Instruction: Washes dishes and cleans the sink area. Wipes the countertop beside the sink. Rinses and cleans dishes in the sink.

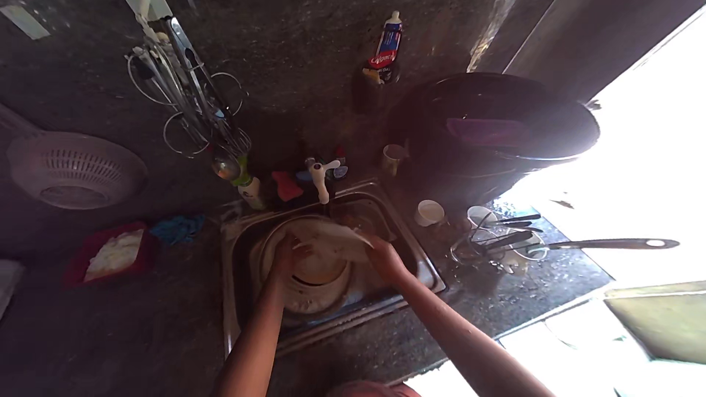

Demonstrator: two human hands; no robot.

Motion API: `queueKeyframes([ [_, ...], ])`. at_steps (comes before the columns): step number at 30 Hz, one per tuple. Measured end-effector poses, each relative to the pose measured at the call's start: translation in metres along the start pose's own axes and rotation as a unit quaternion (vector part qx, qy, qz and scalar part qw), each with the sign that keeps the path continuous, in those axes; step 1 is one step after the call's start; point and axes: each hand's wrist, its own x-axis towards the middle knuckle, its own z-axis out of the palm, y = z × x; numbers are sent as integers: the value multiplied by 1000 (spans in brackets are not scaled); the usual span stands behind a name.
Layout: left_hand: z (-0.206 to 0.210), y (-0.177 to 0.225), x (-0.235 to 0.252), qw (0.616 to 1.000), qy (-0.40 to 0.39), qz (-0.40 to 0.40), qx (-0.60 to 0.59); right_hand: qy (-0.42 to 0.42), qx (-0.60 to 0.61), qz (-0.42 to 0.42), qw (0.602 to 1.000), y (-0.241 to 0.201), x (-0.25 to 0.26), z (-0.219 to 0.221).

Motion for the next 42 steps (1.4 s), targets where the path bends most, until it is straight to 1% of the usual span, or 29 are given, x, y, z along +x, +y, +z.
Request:
queueKeyframes([
  [1,-1,4,-7,996,-18,-23,-85,18,-36,-82,996,5,-5,8],
  [2,-2,7,-10,990,-23,-29,-133,34,-62,-159,985,13,-7,16],
  [3,-3,8,-12,987,-25,-28,-155,41,-85,-216,972,22,-6,23],
  [4,-3,8,-13,986,-16,-29,-164,34,-106,-242,964,29,-5,29],
  [5,-1,8,-13,986,6,-36,-165,0,-127,-236,963,33,-5,32],
  [6,1,7,-13,986,23,-34,-163,-61,-150,-200,966,33,-5,33],
  [7,3,5,-13,986,32,-20,-164,-136,-170,-145,965,30,-2,32],
  [8,4,2,-14,986,33,-1,-164,-185,-181,-98,961,26,3,31],
  [9,5,-1,-13,986,36,15,-165,-193,-182,-63,962,24,9,30],
  [11,6,-8,-12,980,55,42,-187,-160,-158,-3,974,27,23,25],
  [13,0,-20,-6,970,51,75,-226,-118,-48,33,991,40,39,17],
  [14,-4,-27,-2,965,45,88,-244,-114,22,53,992,40,45,12],
  [15,-9,-36,3,959,33,95,-264,-114,79,75,987,36,49,8],
  [17,-16,-49,10,953,-5,96,-288,-73,197,105,972,16,53,12],
  [19,-19,-57,14,951,-43,94,-292,-2,321,149,935,-11,56,25],
  [20,-20,-59,15,952,-55,93,-288,35,360,173,916,-21,60,30],
  [21,-20,-59,16,952,-60,88,-286,65,373,187,907,-27,64,33],
  [22,-21,-59,18,953,-55,82,-286,77,368,190,907,-28,69,34],
  [25,-29,-47,26,968,-45,73,-237,42,327,164,930,-24,76,31],
  [27,-38,-31,26,976,-51,84,-194,13,318,158,935,-25,76,24],
  [29,-42,-10,20,983,-55,70,-158,26,334,164,928,-21,76,17],
  [31,-40,2,16,986,-92,35,-134,52,368,167,913,-9,77,9],
  [33,-36,3,16,982,-135,25,-131,71,401,169,897,2,76,4],
  [35,-30,-3,19,980,-149,33,-125,95,424,178,883,9,74,5],
  [39,-19,-20,30,991,-118,18,-61,144,419,216,870,18,67,13],
  [41,-19,-30,27,994,-99,24,-47,133,412,215,875,24,61,13],
  [42,-21,-31,21,993,-103,24,-43,120,405,208,882,25,57,10],
])
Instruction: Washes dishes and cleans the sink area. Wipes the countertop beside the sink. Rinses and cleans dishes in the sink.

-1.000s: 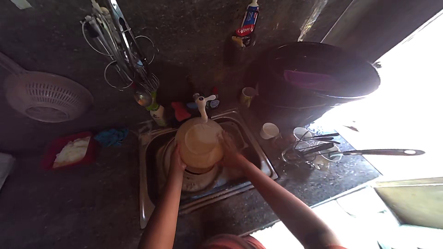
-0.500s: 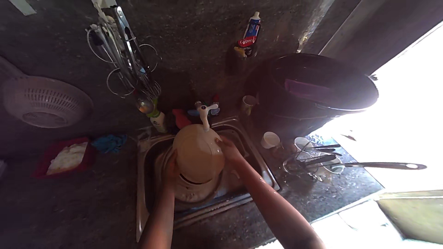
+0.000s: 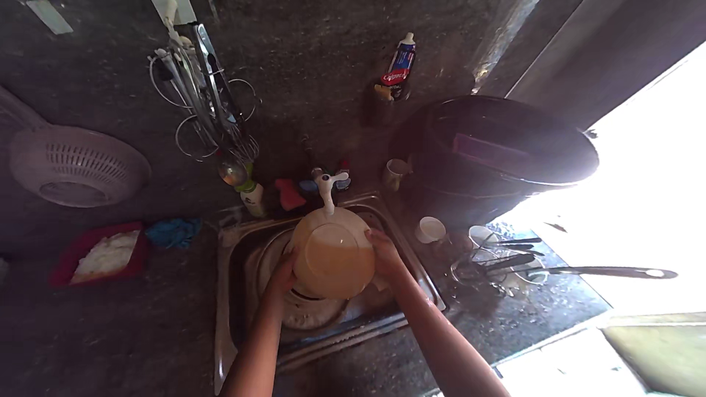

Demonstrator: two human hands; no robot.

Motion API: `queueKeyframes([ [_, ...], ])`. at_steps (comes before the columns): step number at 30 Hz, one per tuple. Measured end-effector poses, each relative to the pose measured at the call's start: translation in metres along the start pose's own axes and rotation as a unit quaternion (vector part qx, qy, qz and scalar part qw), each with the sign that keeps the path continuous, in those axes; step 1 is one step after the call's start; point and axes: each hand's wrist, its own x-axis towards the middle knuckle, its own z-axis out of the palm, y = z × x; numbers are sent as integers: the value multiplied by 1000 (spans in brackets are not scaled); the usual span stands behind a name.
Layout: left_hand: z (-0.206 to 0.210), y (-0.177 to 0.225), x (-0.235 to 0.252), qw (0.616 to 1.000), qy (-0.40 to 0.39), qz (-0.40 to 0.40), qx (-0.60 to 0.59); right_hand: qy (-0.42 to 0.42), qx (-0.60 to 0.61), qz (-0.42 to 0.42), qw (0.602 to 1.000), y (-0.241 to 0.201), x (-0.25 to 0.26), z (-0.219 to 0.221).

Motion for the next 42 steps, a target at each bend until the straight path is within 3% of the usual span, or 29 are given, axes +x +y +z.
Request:
queueKeyframes([
  [5,-4,0,-29,993,-107,-41,-12,-36,-27,-17,999,-17,-12,-18],
  [19,19,-1,-19,997,-51,-30,-58,-27,32,-21,999,-1,0,-27],
  [30,24,-14,-18,990,-41,4,-132,-36,57,-27,997,-3,0,-33],
  [35,21,-12,-14,989,-77,-3,-125,-70,61,-37,995,-3,-3,-41],
  [39,21,-4,-17,996,-27,-14,-85,-195,-85,10,977,-33,-18,-55],
  [42,11,6,-19,998,-63,31,-7,-265,-250,20,931,-55,-21,-66],
])
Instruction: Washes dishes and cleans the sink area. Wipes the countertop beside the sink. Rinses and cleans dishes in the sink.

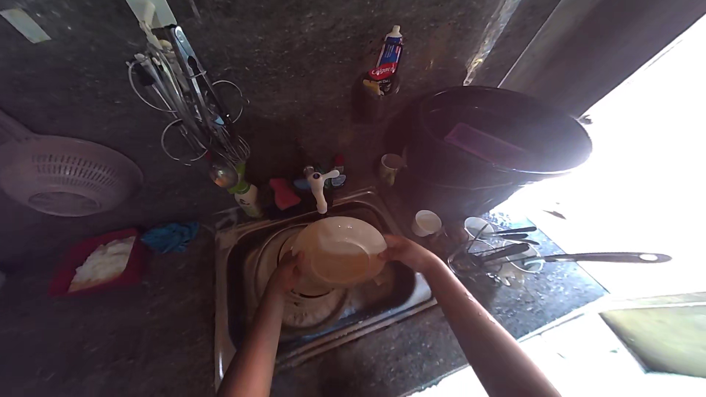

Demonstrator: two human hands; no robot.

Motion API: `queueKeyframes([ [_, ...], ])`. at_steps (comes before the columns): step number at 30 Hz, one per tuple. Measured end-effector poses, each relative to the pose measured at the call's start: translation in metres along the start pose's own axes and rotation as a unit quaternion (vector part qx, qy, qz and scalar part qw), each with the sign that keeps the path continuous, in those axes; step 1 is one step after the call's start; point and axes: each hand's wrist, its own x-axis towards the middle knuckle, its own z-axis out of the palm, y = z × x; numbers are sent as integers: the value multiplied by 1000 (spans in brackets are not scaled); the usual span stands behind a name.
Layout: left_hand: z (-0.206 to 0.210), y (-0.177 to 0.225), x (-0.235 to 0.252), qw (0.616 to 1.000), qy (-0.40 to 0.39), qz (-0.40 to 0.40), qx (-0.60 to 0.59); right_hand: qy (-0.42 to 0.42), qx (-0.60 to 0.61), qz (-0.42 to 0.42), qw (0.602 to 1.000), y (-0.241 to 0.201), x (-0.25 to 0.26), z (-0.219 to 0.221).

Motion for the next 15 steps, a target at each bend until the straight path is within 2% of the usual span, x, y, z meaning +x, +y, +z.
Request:
queueKeyframes([
  [2,-5,19,-3,988,-64,25,137,10,-87,-3,996,2,1,-10],
  [3,-2,33,-3,968,-92,27,230,40,-116,-4,992,3,2,-13],
  [4,5,48,-3,935,-117,22,335,77,-120,-5,990,6,5,-14],
  [5,16,62,-5,884,-147,10,444,113,-84,-1,990,9,8,-14],
  [7,42,73,-14,779,-194,12,597,161,124,34,978,18,19,-11],
  [8,50,69,-20,734,-212,54,643,170,237,59,955,24,24,-9],
  [9,52,59,-23,696,-225,132,669,167,300,84,936,32,29,-6],
  [11,41,36,-21,645,-234,278,672,140,326,130,926,41,35,0],
  [12,33,30,-19,631,-234,310,672,145,323,147,924,42,37,6],
  [13,28,28,-18,626,-231,301,682,159,320,160,920,40,38,13],
  [15,22,33,-19,618,-217,224,722,190,303,163,920,32,38,26],
])
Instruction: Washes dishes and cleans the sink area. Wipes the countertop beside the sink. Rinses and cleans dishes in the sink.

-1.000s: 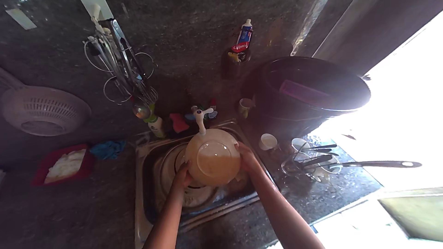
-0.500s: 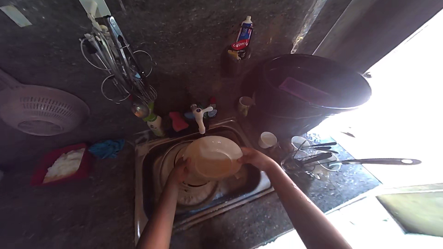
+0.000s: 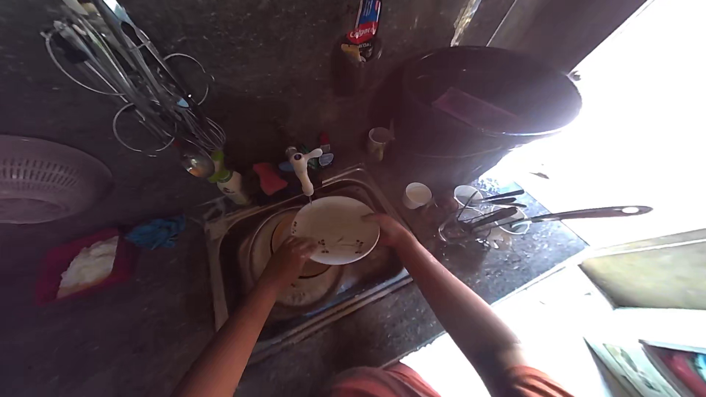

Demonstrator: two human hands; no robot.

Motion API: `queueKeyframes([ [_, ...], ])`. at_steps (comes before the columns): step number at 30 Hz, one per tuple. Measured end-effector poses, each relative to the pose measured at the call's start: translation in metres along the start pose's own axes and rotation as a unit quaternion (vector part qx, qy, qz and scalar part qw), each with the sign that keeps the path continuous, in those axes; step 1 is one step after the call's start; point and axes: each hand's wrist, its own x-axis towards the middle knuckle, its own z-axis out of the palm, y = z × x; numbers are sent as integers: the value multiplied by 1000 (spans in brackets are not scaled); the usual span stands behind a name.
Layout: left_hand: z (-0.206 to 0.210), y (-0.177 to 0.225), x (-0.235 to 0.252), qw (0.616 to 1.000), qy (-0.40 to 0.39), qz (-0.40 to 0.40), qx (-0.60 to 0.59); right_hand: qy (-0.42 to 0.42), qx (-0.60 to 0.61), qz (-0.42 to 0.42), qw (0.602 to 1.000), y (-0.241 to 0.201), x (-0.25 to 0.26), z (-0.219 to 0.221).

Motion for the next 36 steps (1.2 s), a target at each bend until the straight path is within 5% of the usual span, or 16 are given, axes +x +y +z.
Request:
queueKeyframes([
  [4,-8,-3,5,995,-22,-92,21,36,19,-97,994,-1,-12,19],
  [7,-2,-3,10,991,76,-91,60,50,54,-159,985,1,-12,22],
  [17,-7,4,28,987,90,-108,77,28,149,-236,960,7,-10,19],
  [36,-7,17,28,974,116,-99,167,19,235,-193,952,24,5,21],
])
